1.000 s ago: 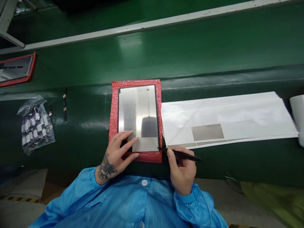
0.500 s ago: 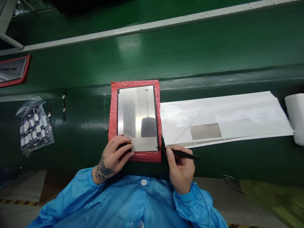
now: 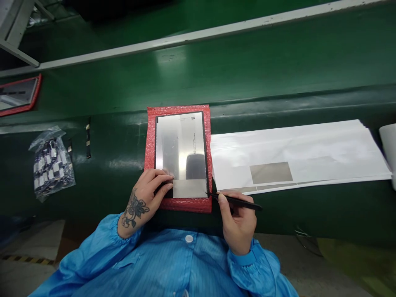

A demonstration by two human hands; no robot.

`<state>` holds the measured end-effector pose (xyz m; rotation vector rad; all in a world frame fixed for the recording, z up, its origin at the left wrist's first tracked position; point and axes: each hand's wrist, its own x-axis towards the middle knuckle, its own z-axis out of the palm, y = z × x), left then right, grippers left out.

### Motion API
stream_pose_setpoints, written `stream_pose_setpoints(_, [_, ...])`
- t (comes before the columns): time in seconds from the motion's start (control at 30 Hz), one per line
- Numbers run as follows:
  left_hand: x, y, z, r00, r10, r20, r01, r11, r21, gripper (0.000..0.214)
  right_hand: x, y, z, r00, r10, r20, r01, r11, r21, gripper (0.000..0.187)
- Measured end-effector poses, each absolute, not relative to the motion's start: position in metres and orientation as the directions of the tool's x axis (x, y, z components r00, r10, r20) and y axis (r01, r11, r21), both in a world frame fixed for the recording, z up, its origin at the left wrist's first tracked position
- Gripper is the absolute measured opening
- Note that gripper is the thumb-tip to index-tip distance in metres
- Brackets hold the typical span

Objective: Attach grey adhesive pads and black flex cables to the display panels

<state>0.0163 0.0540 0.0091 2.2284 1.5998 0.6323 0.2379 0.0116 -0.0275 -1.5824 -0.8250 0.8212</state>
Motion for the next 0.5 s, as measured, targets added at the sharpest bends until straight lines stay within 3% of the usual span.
stream_pose_setpoints(0.13, [0.026, 0.050, 0.004, 0.269, 0.931, 0.248, 0.837, -0.353, 0.418, 0.015, 0.238, 0.012, -0.027, 0.511, 0.857, -0.073, 0.081, -0.132, -0.988, 0.020])
stream_pose_setpoints(0.23, [0.029, 0.039, -0.005, 0.413, 0.844, 0.343, 0.814, -0.511, 0.277, 0.026, 0.238, 0.011, -0.028, 0.512, 0.856, -0.069, 0.082, -0.129, -0.988, 0.020])
stream_pose_setpoints(0.33, [0.027, 0.029, -0.015, 0.526, 0.818, 0.235, 0.804, -0.568, 0.178, 0.038, 0.238, 0.010, -0.029, 0.515, 0.854, -0.070, 0.075, -0.126, -0.989, 0.020])
stream_pose_setpoints(0.5, [0.009, 0.021, -0.023, 0.471, 0.875, 0.117, 0.850, -0.485, 0.208, 0.051, 0.239, 0.008, -0.032, 0.557, 0.829, -0.047, 0.045, -0.087, -0.995, 0.019])
